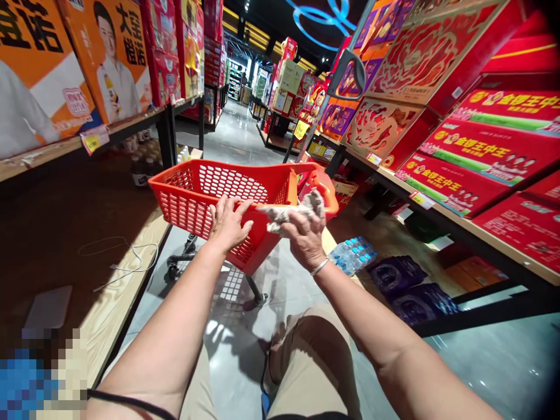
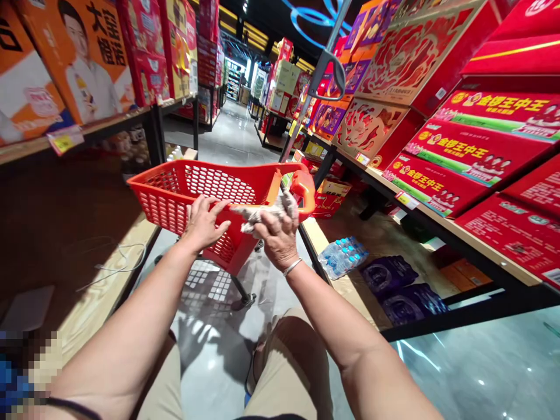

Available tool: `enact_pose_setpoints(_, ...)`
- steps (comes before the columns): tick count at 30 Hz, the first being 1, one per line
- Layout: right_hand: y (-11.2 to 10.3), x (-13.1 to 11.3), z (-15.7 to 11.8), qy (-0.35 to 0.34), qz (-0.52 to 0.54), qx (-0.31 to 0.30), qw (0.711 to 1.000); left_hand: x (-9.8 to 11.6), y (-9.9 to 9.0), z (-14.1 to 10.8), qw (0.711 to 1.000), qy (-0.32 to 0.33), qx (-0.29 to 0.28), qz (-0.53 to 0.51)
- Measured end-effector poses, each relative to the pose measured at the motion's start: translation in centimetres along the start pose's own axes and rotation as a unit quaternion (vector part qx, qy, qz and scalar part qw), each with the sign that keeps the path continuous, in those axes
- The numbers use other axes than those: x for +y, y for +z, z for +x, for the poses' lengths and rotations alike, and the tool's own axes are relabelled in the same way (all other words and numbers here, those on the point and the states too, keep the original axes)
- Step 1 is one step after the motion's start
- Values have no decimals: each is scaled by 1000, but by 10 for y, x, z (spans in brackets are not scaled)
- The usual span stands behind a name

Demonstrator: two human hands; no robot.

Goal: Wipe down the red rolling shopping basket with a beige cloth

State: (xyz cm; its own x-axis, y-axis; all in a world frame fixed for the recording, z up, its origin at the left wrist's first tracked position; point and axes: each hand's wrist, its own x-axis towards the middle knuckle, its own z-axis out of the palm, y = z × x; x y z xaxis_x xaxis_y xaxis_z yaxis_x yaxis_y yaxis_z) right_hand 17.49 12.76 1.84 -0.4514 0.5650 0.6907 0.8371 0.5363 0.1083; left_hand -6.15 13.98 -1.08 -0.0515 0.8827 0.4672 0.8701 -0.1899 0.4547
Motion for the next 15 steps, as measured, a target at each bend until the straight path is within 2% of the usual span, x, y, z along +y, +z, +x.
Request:
enact_pose_setpoints(2,0,-4,1,-52,25,-75,996,-9,0,3,1000,3,19,-6)
enact_pose_setpoints(3,-4,-4,2,-70,33,-93,993,-12,0,4,1000,4,28,-8)
enact_pose_setpoints(5,-17,1,4,-89,38,-88,991,-17,-1,4,999,3,40,-11)
enact_pose_setpoints(8,-49,13,9,-89,35,-27,995,-19,-6,2,999,-10,43,-3)
enact_pose_setpoints(11,-74,28,13,-41,45,55,997,-18,-11,-2,999,-20,37,6)
enact_pose_setpoints(15,-75,39,13,38,138,151,978,-12,-14,-7,999,-22,36,-1)
